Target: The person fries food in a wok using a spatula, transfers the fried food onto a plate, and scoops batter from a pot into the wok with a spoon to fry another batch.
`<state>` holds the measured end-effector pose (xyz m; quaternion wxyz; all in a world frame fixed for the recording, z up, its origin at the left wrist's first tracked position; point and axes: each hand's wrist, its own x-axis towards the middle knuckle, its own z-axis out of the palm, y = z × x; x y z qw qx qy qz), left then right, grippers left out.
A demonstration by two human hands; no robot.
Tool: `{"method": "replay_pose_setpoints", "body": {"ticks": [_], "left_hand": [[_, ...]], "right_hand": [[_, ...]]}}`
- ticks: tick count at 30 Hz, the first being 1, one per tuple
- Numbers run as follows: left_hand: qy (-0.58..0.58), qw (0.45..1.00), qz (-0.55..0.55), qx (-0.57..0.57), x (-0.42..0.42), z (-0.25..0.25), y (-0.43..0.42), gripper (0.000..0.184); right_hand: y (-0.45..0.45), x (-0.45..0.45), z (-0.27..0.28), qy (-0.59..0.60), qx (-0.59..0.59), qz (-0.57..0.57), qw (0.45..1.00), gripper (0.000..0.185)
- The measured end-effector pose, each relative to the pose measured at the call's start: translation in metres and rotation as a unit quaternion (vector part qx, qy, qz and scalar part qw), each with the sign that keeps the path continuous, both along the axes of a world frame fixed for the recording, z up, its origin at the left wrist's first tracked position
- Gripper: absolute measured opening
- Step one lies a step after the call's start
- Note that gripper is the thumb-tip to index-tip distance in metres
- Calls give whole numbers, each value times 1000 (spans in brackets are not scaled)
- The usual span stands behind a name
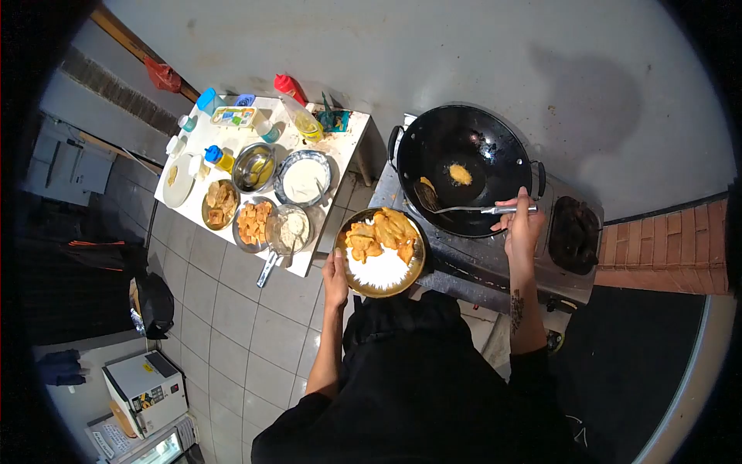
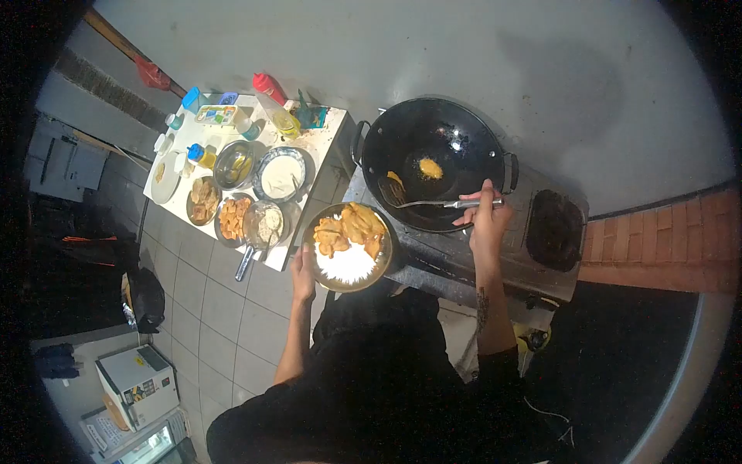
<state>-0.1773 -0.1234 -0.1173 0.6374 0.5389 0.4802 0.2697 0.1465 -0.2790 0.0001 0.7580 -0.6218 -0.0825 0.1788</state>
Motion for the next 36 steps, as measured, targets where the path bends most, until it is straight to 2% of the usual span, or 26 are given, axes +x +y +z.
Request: {"method": "replay_pose_setpoints", "body": {"ticks": [5,11,18,23,36], "left_hand": [[-23,1000,-5,17,4,0,0,41],[-56,998,26,13,13,22,-2,40],[-49,999,-4,5,7,12,8,40],[-79,996,34,11,19,28,4,37],[-75,997,12,10,13,8,12,41]], "right_hand": [[1,5,-3,10,-10,-11,1000,40],[2,9,-6,3,-8,-19,1000,44],[5,14,-6,16,-14,-25,999,47],[5,15,-5,19,-31,-34,999,48],[6,15,2,28,-59,-43,997,50]]}}
